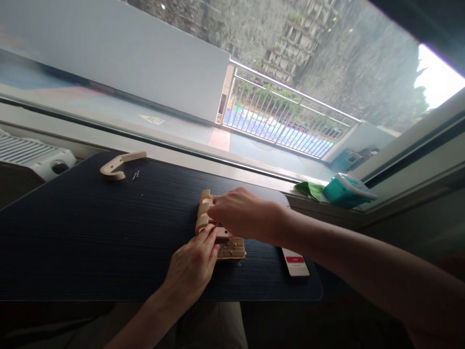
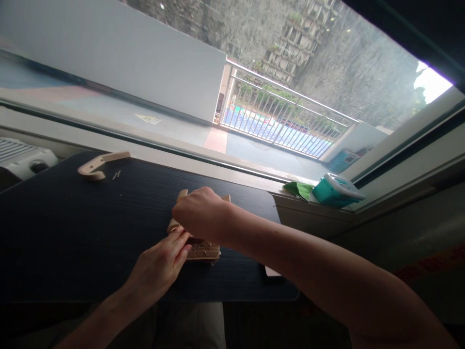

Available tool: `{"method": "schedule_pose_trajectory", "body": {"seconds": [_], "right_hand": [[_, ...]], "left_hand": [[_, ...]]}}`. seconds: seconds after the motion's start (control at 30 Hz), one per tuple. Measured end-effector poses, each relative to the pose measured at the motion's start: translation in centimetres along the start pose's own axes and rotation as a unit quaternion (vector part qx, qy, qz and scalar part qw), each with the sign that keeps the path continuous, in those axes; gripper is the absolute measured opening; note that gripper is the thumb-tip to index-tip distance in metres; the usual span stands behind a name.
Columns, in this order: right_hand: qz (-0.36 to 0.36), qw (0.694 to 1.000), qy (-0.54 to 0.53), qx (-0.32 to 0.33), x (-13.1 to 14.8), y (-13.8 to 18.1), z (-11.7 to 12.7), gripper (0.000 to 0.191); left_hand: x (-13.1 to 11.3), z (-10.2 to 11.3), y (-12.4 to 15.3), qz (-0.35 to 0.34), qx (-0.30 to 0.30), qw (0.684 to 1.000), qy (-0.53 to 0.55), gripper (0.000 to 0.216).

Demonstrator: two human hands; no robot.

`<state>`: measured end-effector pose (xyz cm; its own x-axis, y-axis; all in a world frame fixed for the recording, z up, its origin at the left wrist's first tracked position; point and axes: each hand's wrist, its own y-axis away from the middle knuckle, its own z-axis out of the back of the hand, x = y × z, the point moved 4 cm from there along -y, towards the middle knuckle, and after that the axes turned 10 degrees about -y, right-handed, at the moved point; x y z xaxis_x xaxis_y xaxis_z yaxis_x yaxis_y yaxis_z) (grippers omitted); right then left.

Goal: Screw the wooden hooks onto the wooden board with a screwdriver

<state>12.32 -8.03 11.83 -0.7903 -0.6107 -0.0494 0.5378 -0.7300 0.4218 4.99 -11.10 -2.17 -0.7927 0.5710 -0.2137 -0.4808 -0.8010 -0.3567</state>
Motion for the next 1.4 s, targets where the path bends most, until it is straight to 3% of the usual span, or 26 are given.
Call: {"method": "schedule_pose_trajectory", "body": {"seconds": [0.13, 0.43, 0.7, 1.1, 1.4], "right_hand": [[0.015, 0.999, 0.012, -0.027, 0.1, -0.2, -0.3, 0.019], [-0.029, 0.999, -0.030, -0.009, -1.1, -0.4, -0.1, 0.016], [0.008, 0.999, -0.002, -0.049, -0.6, -0.2, -0.4, 0.018], [-0.037, 0.999, -0.031, -0.001, -1.2, -0.2, -0.2, 0.016], [-0.014, 0.999, -0.019, -0.025, -0.5, -0.5, -0.1, 0.020]], "left_hand": [[-0.1, 0.0, -0.1, 0.002, 0.011, 1.000, -0.006, 0.038], [-0.1, 0.1, -0.1, 0.012, 0.023, 1.000, 0.005, 0.041], [-0.1, 0.1, -0.1, 0.019, 0.022, 0.999, 0.014, 0.040], [-0.1, -0.2, 0.0, 0.006, 0.008, 1.000, 0.007, 0.042], [0.1, -0.3, 0.1, 0.019, -0.004, 0.999, 0.031, 0.041]]}}
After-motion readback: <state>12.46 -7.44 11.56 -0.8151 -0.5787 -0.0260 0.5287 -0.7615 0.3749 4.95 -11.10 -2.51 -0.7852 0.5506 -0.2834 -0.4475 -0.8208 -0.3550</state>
